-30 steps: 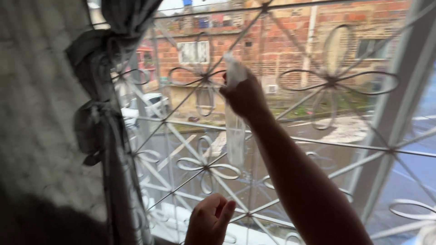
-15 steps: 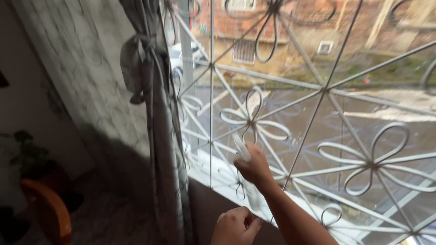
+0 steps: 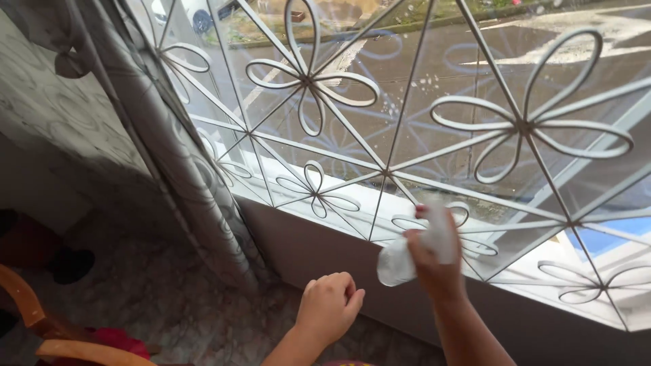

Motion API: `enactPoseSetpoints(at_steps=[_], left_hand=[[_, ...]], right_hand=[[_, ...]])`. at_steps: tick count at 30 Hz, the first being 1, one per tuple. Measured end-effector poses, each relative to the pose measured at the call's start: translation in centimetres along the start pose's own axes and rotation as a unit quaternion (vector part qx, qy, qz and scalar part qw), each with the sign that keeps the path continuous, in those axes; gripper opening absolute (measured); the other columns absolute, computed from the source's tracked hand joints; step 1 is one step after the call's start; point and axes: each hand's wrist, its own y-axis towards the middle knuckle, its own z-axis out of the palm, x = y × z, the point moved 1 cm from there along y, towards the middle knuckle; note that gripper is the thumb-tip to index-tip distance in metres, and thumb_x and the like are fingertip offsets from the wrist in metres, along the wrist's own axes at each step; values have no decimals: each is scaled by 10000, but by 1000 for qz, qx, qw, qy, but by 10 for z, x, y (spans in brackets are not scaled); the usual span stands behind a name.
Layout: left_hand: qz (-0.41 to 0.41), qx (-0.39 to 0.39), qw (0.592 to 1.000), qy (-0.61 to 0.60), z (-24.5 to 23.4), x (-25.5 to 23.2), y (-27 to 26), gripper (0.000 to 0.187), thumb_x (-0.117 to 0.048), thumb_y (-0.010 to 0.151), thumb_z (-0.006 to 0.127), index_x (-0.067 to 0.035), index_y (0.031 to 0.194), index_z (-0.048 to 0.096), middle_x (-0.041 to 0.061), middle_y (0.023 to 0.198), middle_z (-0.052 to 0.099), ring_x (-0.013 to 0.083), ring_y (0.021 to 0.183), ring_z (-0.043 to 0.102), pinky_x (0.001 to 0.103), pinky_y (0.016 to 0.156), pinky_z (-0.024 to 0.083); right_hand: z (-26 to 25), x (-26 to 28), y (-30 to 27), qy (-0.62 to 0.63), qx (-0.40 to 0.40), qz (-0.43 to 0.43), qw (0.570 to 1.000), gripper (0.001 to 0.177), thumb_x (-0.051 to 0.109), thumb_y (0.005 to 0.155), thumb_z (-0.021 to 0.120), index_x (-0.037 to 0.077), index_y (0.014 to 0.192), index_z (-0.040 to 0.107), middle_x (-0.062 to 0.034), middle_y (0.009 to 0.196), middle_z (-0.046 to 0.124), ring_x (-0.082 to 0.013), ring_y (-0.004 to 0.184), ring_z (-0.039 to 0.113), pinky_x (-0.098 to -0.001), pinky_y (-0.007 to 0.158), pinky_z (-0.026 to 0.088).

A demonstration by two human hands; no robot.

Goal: Clean the window glass using a spray bottle and a magnetic cleaning tool.

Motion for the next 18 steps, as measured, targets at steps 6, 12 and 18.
enactPoseSetpoints(at_steps=[6,12,18], left_hand=[[-3,1,1000,29,9,-2,-9,258,-296,873,715,-95,747,613,57,739,655,296,766,637,462,734,444],[-16,4,1000,-2,13,9,-24,248,-293,865,714,-102,742,614,41,720,652,285,768,643,451,749,456],[-27,56,998,-15,32,-2,-23,250,-285,854,722,-105,728,603,34,674,640,265,713,638,423,733,477]], right_hand=[[57,-59,6,-202,99,-10,974,207,87,822,685,13,1006,622,-113,904,639,-258,792,651,-368,735,530],[17,-30,-26,-56,31,16,998,289,66,783,647,38,1067,606,-49,946,636,-185,775,627,-347,644,530],[-91,-113,-43,-70,-159,47,984,187,88,887,653,31,1055,595,-75,938,681,-167,819,703,-318,742,574]])
